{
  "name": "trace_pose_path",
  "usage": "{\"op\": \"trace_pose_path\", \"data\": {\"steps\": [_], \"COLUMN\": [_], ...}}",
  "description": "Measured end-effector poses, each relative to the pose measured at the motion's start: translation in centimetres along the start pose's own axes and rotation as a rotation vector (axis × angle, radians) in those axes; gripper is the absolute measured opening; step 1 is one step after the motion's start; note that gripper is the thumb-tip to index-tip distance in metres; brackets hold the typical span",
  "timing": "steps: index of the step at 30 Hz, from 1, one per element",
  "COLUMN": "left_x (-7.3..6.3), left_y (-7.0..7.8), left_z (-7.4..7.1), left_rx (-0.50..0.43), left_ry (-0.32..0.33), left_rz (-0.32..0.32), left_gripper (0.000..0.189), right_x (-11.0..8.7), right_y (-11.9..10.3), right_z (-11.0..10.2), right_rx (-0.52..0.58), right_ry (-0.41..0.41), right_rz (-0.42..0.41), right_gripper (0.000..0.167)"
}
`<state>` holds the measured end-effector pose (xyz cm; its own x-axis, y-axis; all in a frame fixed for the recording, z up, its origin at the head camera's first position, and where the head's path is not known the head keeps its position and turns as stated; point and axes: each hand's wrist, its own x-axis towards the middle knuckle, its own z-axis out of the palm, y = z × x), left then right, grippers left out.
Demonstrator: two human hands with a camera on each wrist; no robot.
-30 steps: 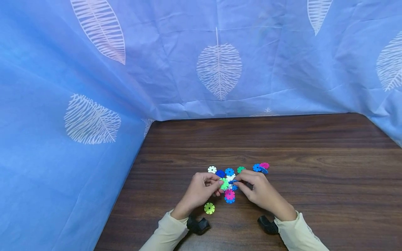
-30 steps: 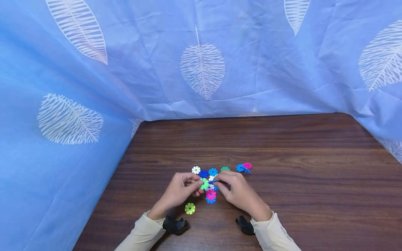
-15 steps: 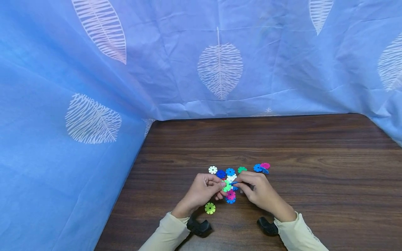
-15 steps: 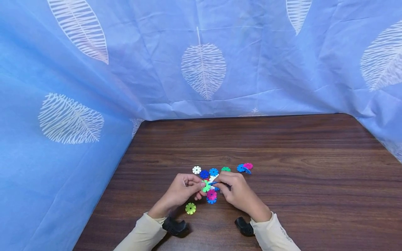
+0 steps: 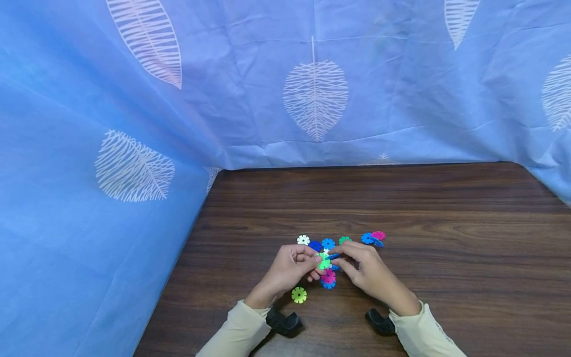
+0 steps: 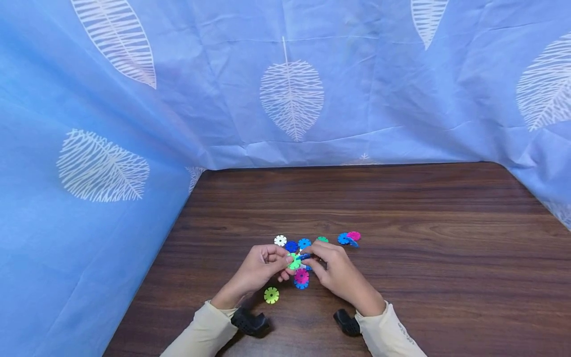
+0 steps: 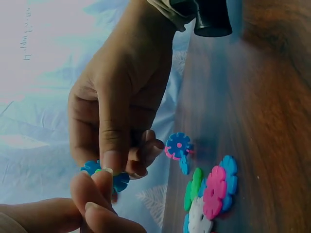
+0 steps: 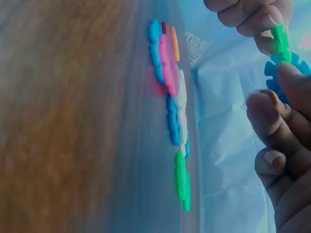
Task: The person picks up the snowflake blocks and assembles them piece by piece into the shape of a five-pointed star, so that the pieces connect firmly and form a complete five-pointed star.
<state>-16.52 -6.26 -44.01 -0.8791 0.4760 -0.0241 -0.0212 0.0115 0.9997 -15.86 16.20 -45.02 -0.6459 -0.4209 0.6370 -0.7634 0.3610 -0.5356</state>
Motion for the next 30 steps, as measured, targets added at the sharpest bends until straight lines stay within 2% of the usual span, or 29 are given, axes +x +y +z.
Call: {"op": "trace_pose_path", "data": {"steps": [3,5,10,13,20,25,30], "left_x": [0.0,0.0,-0.1,-0.2,-0.3,-0.3,-0.3], "left_y": [0.2,0.3,0.5,0.5,0.6,0.5,0.4], "left_z": [-0.2,-0.3,-0.4,-0.3,-0.1,-0.1,-0.1], "left_rx": [-0.025,-0.043,-0.059,-0.068,-0.088,-0.075,-0.107], "left_ry": [0.006,0.023,0.052,0.034,0.012,0.021,0.017], "left_rz": [0.007,0.009,0.024,0.018,0.002,0.003,0.021], "left_gripper": [0.018,0.017,0.015,0.012,0.01,0.007,0.008], "right_x": [0.0,0.0,-0.3,-0.5,-0.6,-0.6,-0.6], "right_y": [0.0,0.0,-0.3,-0.6,-0.6,-0.6,-0.7], "right_z": [0.0,-0.1,0.2,0.5,1.0,1.0,1.0], "right_rx": [-0.018,-0.037,-0.153,-0.225,-0.245,-0.199,-0.128], "right_ry": [-0.018,-0.058,-0.254,-0.326,-0.333,-0.345,-0.368], "right_rz": [0.04,0.093,0.217,0.244,0.245,0.264,0.258], "right_gripper": [0.036,0.037,0.027,0.03,0.034,0.03,0.031]}}
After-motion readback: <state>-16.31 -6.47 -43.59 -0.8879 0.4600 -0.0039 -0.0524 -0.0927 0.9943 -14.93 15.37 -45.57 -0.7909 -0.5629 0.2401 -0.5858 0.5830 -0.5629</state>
